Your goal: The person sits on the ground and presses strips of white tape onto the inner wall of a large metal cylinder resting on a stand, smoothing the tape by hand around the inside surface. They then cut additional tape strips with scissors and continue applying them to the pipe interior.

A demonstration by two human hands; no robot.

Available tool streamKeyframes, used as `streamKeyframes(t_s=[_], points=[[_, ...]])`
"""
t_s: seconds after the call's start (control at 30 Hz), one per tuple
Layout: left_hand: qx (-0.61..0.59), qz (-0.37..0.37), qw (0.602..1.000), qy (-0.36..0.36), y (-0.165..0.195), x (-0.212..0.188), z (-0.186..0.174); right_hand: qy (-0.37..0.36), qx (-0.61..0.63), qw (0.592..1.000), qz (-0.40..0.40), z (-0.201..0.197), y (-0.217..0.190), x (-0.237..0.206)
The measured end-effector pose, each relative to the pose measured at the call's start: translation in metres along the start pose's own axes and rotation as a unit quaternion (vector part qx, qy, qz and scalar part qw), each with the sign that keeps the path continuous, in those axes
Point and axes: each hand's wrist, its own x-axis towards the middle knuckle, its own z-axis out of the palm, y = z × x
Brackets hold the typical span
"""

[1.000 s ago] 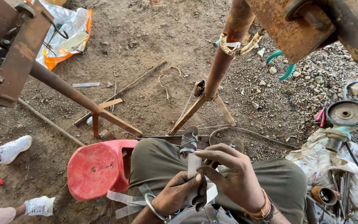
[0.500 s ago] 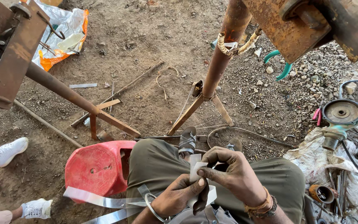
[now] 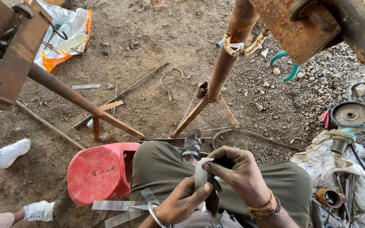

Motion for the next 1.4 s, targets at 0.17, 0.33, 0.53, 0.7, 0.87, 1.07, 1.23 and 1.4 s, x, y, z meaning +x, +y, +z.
streamKeyframes(t_s=[0.17,0.33,0.53,0.7,0.87,1.07,1.23,1.4], points=[[0.080,0.113,0.982,0.125,0.004,0.006,0.009,0.027,-0.027,0.998,-0.057,0.005,0.001,-0.003],[0.100,0.107,0.980,0.137,0.010,0.008,0.013,0.066,-0.091,0.982,-0.150,0.011,-0.009,-0.009],[0.043,0.090,0.988,0.121,0.007,0.009,0.015,0.104,-0.192,0.946,-0.238,0.015,-0.015,-0.013],[0.069,0.106,0.984,0.123,0.006,0.009,0.014,0.086,-0.210,0.930,-0.289,0.017,-0.014,-0.013],[0.051,0.108,0.986,0.117,0.004,0.011,0.014,0.092,-0.194,0.946,-0.243,0.018,-0.015,-0.013],[0.016,0.094,0.988,0.123,0.003,0.009,0.016,0.098,-0.218,0.936,-0.258,0.017,-0.015,-0.014],[0.015,0.092,0.989,0.115,0.006,0.009,0.018,0.094,-0.228,0.930,-0.271,0.017,-0.016,-0.015],[0.055,0.107,0.986,0.117,0.008,0.008,0.019,0.083,-0.225,0.931,-0.274,0.017,-0.016,-0.015]])
